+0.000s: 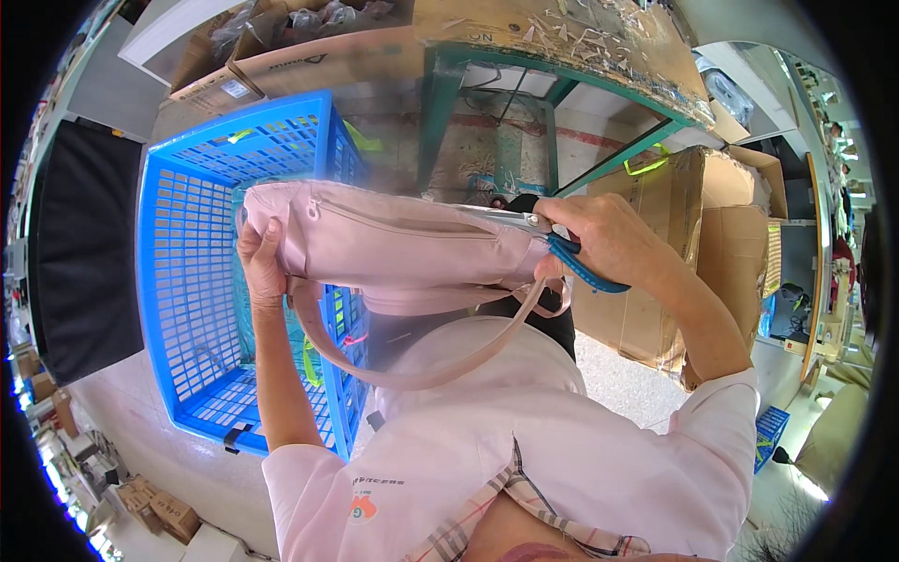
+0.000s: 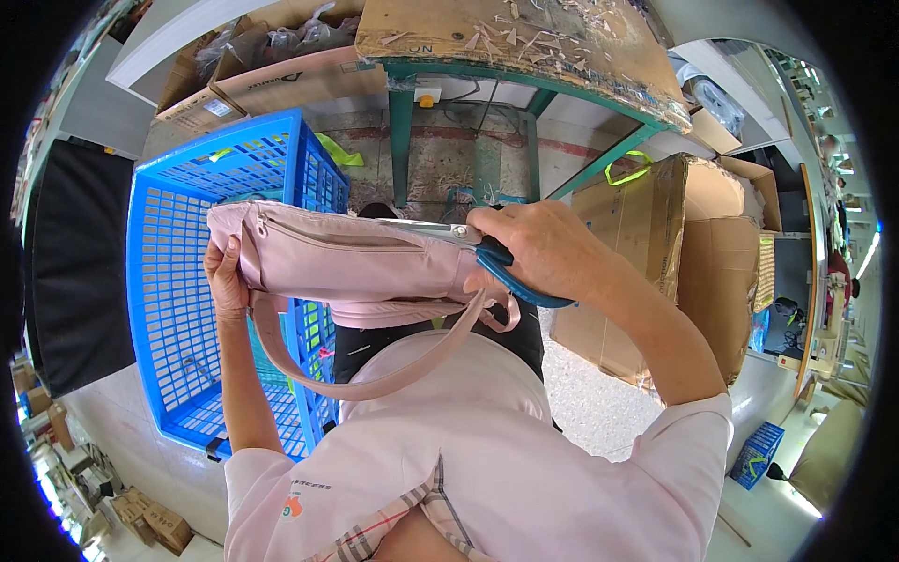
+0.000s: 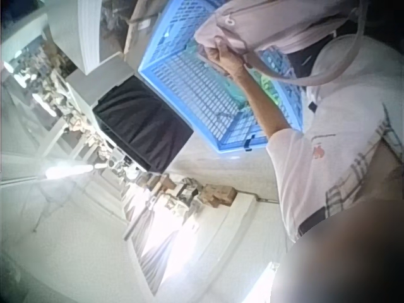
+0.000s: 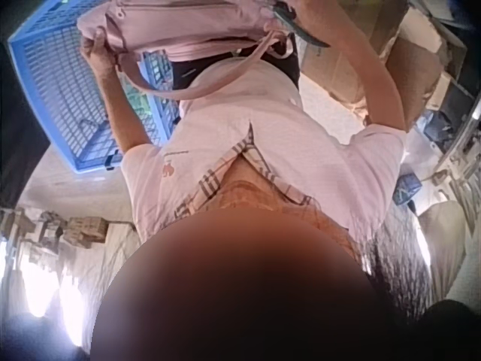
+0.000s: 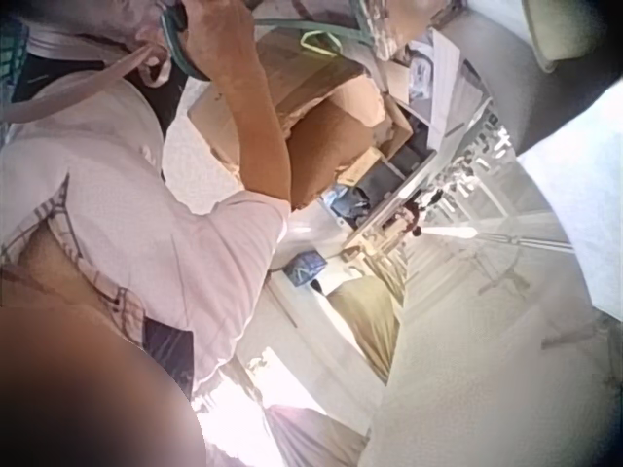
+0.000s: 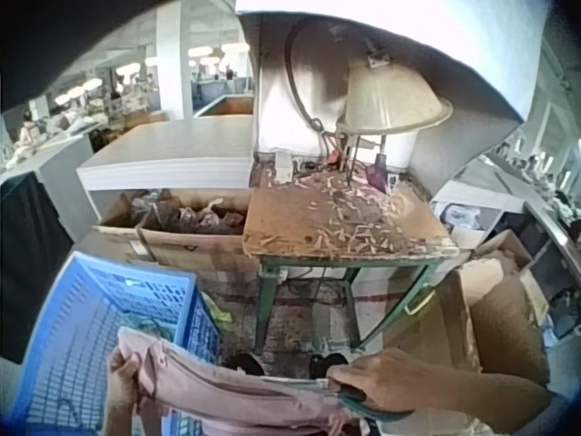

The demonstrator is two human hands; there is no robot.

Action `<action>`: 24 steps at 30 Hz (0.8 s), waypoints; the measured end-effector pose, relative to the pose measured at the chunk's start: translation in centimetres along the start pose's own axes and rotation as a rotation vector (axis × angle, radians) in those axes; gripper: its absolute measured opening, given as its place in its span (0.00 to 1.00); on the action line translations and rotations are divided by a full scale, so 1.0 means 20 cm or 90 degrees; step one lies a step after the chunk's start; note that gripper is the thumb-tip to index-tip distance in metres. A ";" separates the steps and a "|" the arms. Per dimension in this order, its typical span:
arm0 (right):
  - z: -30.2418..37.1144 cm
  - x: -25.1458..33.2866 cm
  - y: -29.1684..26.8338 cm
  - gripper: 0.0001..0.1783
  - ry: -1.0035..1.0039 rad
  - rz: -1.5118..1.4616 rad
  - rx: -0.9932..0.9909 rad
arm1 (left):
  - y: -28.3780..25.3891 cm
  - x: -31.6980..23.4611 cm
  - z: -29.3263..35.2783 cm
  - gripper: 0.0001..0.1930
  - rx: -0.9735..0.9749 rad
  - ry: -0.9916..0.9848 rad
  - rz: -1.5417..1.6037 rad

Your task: Trimming loose threads and excess material from pink backpacks using scissors on a factory floor.

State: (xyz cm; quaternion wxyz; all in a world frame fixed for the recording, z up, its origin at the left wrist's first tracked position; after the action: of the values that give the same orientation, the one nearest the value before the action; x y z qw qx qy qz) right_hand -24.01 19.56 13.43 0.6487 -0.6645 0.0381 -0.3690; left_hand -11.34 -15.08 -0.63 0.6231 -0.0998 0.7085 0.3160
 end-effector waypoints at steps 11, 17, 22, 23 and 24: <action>-0.08 0.09 -0.04 0.27 -0.044 0.079 -0.045 | 0.03 -0.02 0.03 0.18 -0.007 0.021 0.001; -0.10 0.08 0.01 0.31 -0.019 0.042 0.047 | -0.01 0.00 0.05 0.18 -0.028 0.017 0.007; -0.09 0.08 0.04 0.27 -0.043 0.011 0.012 | -0.01 0.00 0.06 0.19 -0.022 0.019 0.021; -0.09 0.08 0.04 0.27 -0.044 0.011 0.013 | 0.00 0.00 0.06 0.20 -0.021 0.020 0.020; -0.09 0.08 0.05 0.27 -0.046 0.012 0.015 | -0.01 0.00 0.07 0.20 -0.022 0.020 0.020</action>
State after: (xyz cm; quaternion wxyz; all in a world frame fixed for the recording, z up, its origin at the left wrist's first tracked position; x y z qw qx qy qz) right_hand -23.47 17.07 13.09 0.6609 -0.6692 0.0165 -0.3393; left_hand -10.16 -14.46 -0.63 0.6052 -0.1043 0.7139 0.3365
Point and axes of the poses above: each hand's wrist, its own z-axis away from the middle knuckle, its own y-axis out of the palm, x = y × z, the point moved 5 cm from there along -z, towards the middle knuckle, and after that the axes turned 5 degrees about y, right-handed, at the moved point
